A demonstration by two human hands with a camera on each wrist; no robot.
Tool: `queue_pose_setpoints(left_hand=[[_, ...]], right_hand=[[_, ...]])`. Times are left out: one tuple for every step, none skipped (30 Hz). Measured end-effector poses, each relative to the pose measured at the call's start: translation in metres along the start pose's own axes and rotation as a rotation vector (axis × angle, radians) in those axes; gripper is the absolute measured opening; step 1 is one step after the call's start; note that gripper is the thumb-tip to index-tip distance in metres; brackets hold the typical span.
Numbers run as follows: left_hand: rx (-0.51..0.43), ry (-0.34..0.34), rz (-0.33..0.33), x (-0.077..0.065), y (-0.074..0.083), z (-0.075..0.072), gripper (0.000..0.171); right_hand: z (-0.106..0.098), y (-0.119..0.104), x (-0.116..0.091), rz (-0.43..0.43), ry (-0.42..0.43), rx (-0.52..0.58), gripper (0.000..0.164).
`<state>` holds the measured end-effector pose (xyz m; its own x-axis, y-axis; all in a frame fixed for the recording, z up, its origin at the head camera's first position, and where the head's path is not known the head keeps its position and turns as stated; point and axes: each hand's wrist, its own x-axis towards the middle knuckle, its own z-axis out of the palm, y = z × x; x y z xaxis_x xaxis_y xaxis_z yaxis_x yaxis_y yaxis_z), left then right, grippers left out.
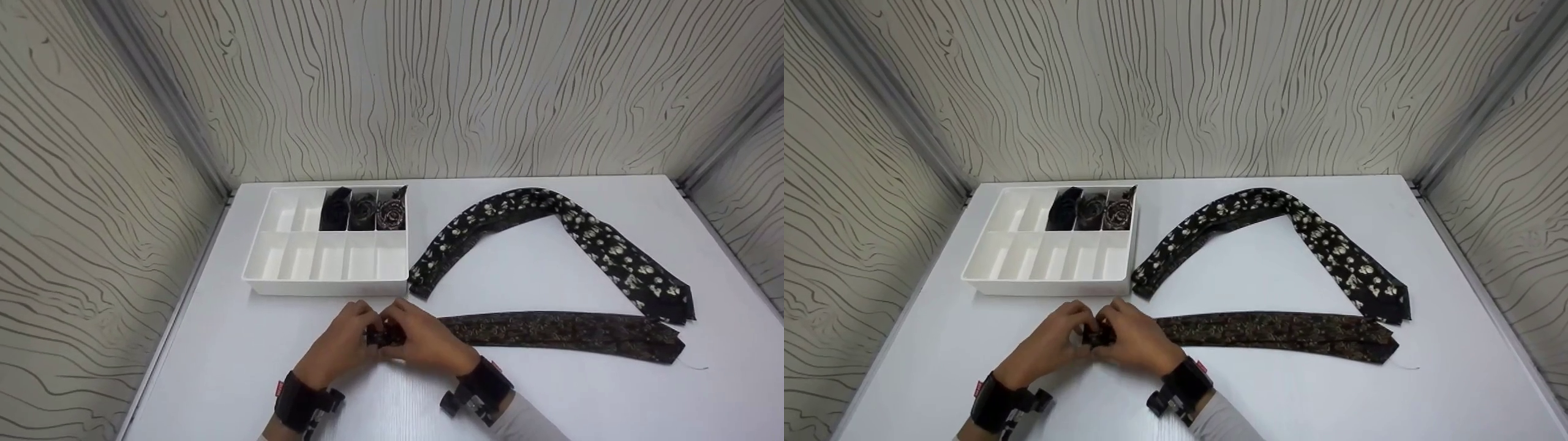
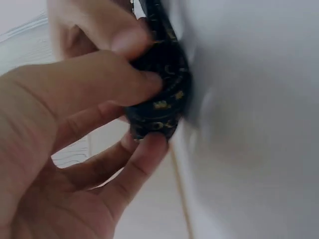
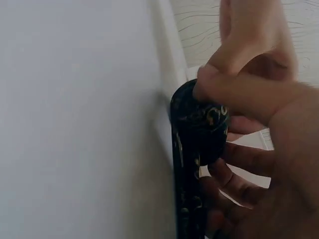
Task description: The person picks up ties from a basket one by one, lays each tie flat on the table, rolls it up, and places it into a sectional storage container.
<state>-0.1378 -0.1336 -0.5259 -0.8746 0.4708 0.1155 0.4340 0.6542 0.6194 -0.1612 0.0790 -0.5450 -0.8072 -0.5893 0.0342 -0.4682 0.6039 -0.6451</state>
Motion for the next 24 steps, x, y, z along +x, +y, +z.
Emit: queue_pose_setpoints(left_hand=[[-0.006, -0.007, -0.002, 0.000, 0.000, 0.000, 0.033], [-0.007, -0.010, 0.003, 0.000, 0.000, 0.000, 0.034], [-0.009, -0.013, 0.003, 0.000, 0.000, 0.000, 0.034], [-0.008, -0.016, 0.005, 0.000, 0.000, 0.000, 0.034], [-0.001, -0.020, 0.011, 0.000, 0.000, 0.001, 0.034], [0.008, -0.024, 0.013, 0.000, 0.000, 0.001, 0.033], [0.021, -0.027, 0.019, 0.000, 0.000, 0.001, 0.031], [0.034, -0.028, 0.029, 0.001, 0.000, 0.001, 0.029], [0.040, -0.030, 0.034, 0.001, 0.001, 0.001, 0.029], [0.040, -0.031, 0.035, 0.002, 0.001, 0.001, 0.030], [0.035, -0.033, 0.032, 0.002, 0.001, 0.001, 0.033], [0.026, -0.038, 0.028, 0.002, 0.001, 0.001, 0.035], [0.016, -0.041, 0.027, 0.002, 0.001, 0.001, 0.036], [0.009, -0.043, 0.028, 0.003, 0.001, 0.001, 0.036], [0.007, -0.046, 0.030, 0.003, 0.002, 0.002, 0.036], [0.009, -0.046, 0.034, 0.003, 0.002, 0.002, 0.035], [0.019, -0.045, 0.044, 0.003, 0.002, 0.003, 0.033], [0.034, -0.042, 0.056, 0.004, 0.002, 0.003, 0.030], [0.047, -0.037, 0.064, 0.004, 0.002, 0.003, 0.028], [0.060, -0.035, 0.068, 0.004, 0.003, 0.003, 0.027], [0.067, -0.034, 0.066, 0.004, 0.003, 0.003, 0.029], [0.063, -0.035, 0.056, 0.004, 0.004, 0.003, 0.031], [0.059, -0.036, 0.051, 0.004, 0.004, 0.003, 0.032], [0.053, -0.038, 0.046, 0.004, 0.005, 0.004, 0.033]], right_hand=[[0.000, 0.000, 0.000, 0.000, 0.009, -0.017, 0.048], [0.000, 0.001, 0.000, -0.004, 0.024, -0.036, 0.047], [-0.001, 0.001, -0.001, -0.002, 0.036, -0.050, 0.045], [-0.001, 0.001, -0.001, 0.000, 0.047, -0.058, 0.044], [-0.002, 0.001, -0.002, 0.005, 0.052, -0.068, 0.044], [-0.003, 0.000, -0.002, 0.006, 0.052, -0.077, 0.045], [-0.004, 0.000, -0.003, 0.010, 0.048, -0.076, 0.046], [-0.004, -0.001, -0.003, 0.006, 0.047, -0.079, 0.046], [-0.005, -0.001, -0.003, 0.006, 0.045, -0.083, 0.048], [-0.006, -0.001, -0.004, 0.003, 0.046, -0.093, 0.049], [-0.007, -0.002, -0.004, 0.000, 0.047, -0.103, 0.049], [-0.008, -0.002, -0.004, -0.002, 0.052, -0.107, 0.048], [-0.009, -0.002, -0.004, -0.004, 0.060, -0.111, 0.046], [-0.009, -0.002, -0.004, -0.011, 0.069, -0.122, 0.045], [-0.010, -0.002, -0.005, -0.011, 0.071, -0.128, 0.045], [-0.010, -0.002, -0.005, -0.012, 0.070, -0.129, 0.046], [-0.011, -0.002, -0.006, -0.016, 0.067, -0.131, 0.047], [-0.011, -0.002, -0.007, -0.020, 0.063, -0.129, 0.047], [-0.011, -0.002, -0.007, -0.025, 0.061, -0.133, 0.048], [-0.011, -0.001, -0.007, -0.031, 0.059, -0.140, 0.048], [-0.011, 0.000, -0.008, -0.032, 0.056, -0.148, 0.047], [-0.011, 0.000, -0.008, -0.036, 0.058, -0.155, 0.045], [-0.010, 0.001, -0.009, -0.037, 0.058, -0.161, 0.042], [-0.011, 0.002, -0.009, -0.038, 0.057, -0.168, 0.041]])
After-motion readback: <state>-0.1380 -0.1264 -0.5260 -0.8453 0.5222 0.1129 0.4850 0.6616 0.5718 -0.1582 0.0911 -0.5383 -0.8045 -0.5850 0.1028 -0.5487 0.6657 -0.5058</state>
